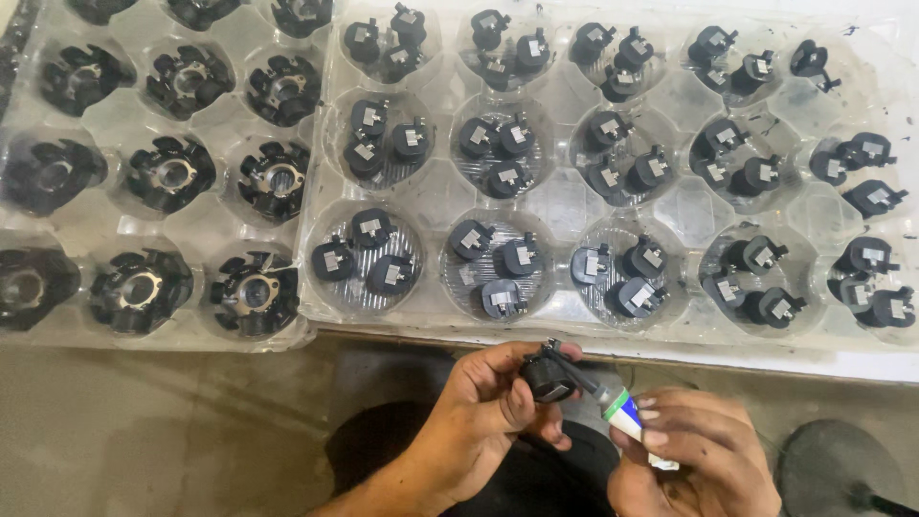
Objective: The person picks small black plastic plug components one at a time from a plastic tray and squeezes adhesive from a tube onto each part, then places the treated part back into the tray. They occasionally reach across the trays to grab the next component and briefly wipe the tube with a cloth.
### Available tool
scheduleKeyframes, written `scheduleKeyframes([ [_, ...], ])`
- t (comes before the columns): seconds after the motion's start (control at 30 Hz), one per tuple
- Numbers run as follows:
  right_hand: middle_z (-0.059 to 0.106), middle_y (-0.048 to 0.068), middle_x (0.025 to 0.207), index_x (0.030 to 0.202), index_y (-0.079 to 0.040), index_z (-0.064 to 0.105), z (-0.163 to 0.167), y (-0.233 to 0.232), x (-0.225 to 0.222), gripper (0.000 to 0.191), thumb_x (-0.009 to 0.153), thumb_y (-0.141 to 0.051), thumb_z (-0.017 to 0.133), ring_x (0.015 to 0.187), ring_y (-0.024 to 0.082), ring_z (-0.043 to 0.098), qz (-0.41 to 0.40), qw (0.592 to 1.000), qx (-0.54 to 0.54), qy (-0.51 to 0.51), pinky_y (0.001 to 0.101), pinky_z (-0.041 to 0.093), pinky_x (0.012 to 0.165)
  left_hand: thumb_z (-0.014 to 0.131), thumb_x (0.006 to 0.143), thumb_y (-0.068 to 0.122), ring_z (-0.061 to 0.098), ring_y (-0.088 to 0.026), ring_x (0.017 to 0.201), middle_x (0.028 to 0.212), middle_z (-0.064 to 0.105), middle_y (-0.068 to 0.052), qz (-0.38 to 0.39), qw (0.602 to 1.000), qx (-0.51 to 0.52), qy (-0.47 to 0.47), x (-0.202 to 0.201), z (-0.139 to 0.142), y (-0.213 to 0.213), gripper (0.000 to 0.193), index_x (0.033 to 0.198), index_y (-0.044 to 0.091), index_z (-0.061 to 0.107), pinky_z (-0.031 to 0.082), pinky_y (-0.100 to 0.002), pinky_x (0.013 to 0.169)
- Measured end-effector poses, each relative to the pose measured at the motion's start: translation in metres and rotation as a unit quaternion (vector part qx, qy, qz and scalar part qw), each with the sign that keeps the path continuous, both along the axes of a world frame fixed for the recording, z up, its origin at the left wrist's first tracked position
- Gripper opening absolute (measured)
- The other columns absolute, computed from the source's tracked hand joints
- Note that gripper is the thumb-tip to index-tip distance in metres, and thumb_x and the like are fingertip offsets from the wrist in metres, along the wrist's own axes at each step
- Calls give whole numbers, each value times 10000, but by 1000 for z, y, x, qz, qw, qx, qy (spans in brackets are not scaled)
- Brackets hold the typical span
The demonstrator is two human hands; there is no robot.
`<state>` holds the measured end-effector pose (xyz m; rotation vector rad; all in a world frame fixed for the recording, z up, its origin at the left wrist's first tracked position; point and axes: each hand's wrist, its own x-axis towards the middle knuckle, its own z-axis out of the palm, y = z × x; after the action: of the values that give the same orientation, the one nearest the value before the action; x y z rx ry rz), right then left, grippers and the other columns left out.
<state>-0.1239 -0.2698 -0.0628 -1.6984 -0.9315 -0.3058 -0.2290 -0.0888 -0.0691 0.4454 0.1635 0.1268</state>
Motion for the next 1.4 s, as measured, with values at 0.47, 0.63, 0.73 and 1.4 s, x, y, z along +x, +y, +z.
scheduleKeyframes([
  [0.47, 528, 71, 955, 1142, -131, 386, -63, -86, 44, 424, 921, -28, 733, 758, 231, 646, -109, 987, 113, -28, 390, 658, 687, 854, 744, -30, 756, -116, 915, 1055, 788, -61, 40, 829, 556, 56, 114, 82, 78, 476, 1190, 44, 705, 643, -255, 822],
  [0.63, 574, 64, 912, 1180, -139, 470, -73, -80, 25, 367, 1044, -49, 799, 794, 215, 662, -141, 971, 188, 38, 434, 671, 804, 907, 692, 112, 809, -88, 864, 948, 821, -3, 95, 715, 691, -34, 271, 79, 89, 420, 1088, 89, 770, 651, -249, 720],
  [0.73, 598, 86, 898, 1103, -138, 494, -81, -91, 28, 378, 901, -99, 811, 816, 239, 697, -119, 977, 172, 36, 457, 686, 782, 874, 684, 394, 771, -157, 694, 764, 784, -19, 119, 580, 805, -25, 362, 68, 67, 381, 902, 101, 767, 604, -321, 647],
  [1.4, 618, 41, 936, 1029, -128, 526, -80, -60, 35, 332, 821, 9, 746, 816, 182, 701, -120, 976, 168, 70, 363, 653, 746, 811, 786, 199, 745, -276, 710, 796, 742, -150, -40, 317, 939, -130, 548, 5, 24, 186, 913, 71, 768, 577, -432, 609],
])
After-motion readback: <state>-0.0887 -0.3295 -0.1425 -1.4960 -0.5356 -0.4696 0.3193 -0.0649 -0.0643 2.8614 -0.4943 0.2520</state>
